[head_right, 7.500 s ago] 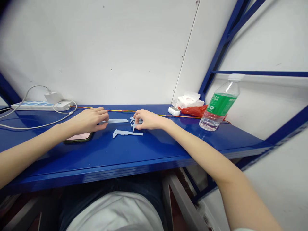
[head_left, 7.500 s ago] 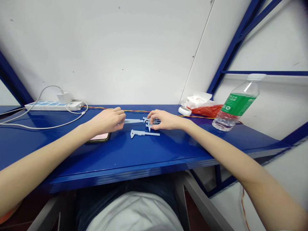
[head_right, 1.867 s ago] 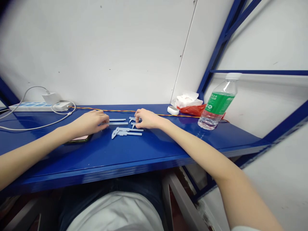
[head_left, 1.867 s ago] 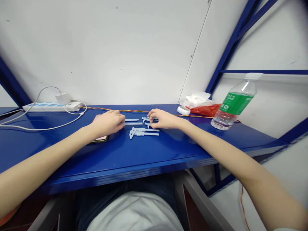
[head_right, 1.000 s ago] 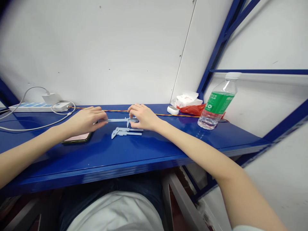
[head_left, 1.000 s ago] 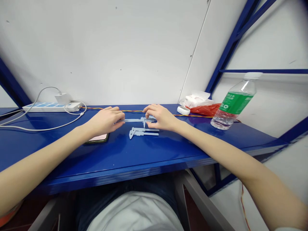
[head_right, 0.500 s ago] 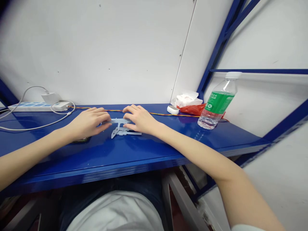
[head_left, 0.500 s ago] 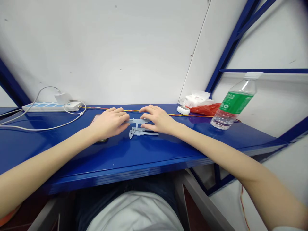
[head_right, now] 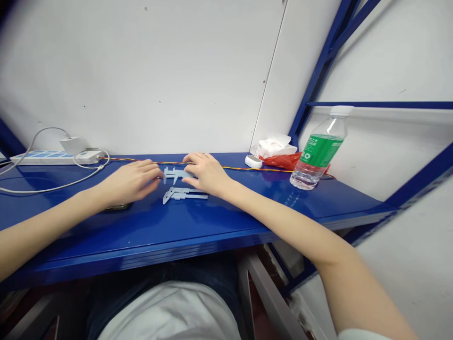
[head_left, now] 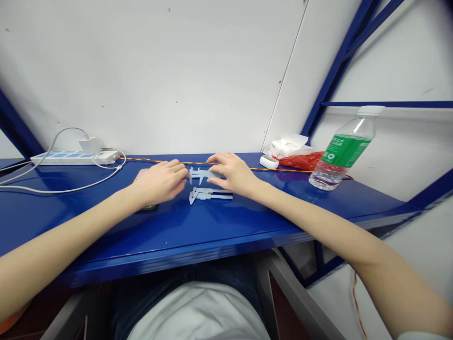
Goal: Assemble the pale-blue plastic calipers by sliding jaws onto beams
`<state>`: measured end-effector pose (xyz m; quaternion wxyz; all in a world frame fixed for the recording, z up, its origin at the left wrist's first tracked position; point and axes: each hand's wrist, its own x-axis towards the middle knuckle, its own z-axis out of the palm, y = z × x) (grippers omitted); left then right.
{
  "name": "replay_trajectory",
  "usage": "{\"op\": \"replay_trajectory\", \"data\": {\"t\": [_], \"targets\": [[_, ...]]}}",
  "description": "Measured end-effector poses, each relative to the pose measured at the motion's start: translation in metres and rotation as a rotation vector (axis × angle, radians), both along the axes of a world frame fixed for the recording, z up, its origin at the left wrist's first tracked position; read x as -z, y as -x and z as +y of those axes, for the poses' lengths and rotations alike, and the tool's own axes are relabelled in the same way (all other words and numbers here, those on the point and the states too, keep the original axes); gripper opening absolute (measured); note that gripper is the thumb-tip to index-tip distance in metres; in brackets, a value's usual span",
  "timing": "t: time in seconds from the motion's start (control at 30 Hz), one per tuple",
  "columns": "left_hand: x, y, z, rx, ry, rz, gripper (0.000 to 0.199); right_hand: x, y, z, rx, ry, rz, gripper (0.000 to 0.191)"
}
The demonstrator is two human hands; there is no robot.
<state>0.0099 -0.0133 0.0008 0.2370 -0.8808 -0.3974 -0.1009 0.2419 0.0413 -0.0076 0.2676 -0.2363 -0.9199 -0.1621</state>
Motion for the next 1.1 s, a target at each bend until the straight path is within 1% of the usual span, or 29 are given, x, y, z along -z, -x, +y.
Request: {"op": "replay_trajectory", "data": {"t": [0.03,0.1,0.17,0.23,0.37,0.47,0.63,0.73,0.87,1.0,1.07,1.1], "targets": [[0.002,-0.004,-0.002,0.026,-0.001,-0.001,0.029,0.000,0.002,-0.004,-0.023,-0.028,-0.020,0.014],[0.005,-0.010,-0.005,0.030,0.005,0.017,0.030,0.000,0.005,-0.009,-0.051,-0.080,-0.050,0.014],[0.005,-0.014,-0.008,0.006,0.002,0.002,0.029,0.000,0.005,-0.011,-0.054,-0.103,-0.057,0.014],[0.003,-0.015,-0.009,-0.033,0.020,-0.064,0.027,0.000,0.005,-0.010,-0.051,-0.101,-0.058,0.014],[-0.001,-0.017,-0.013,-0.136,0.147,-0.242,0.019,0.001,0.006,-0.012,-0.083,-0.108,-0.063,0.014],[-0.002,-0.022,-0.015,-0.183,0.252,-0.338,0.013,0.001,0.009,-0.016,-0.114,-0.131,-0.064,0.015],[-0.002,-0.031,-0.016,-0.250,0.335,-0.453,0.008,0.002,0.013,-0.020,-0.128,-0.201,-0.091,0.017],[-0.003,-0.031,-0.016,-0.263,0.341,-0.464,0.005,0.002,0.012,-0.017,-0.128,-0.202,-0.077,0.017],[-0.003,-0.016,-0.005,-0.318,0.332,-0.442,0.014,0.001,0.006,-0.008,-0.074,-0.153,-0.065,0.018],[-0.001,0.004,0.007,-0.383,0.211,-0.420,0.020,-0.001,-0.001,0.003,0.035,-0.060,-0.030,0.017],[-0.001,0.006,0.007,-0.332,0.189,-0.379,0.021,0.000,-0.002,0.005,0.062,-0.021,-0.010,0.016],[-0.001,0.004,0.005,-0.277,0.193,-0.351,0.021,0.000,-0.001,0.005,0.059,-0.007,-0.002,0.016]]}}
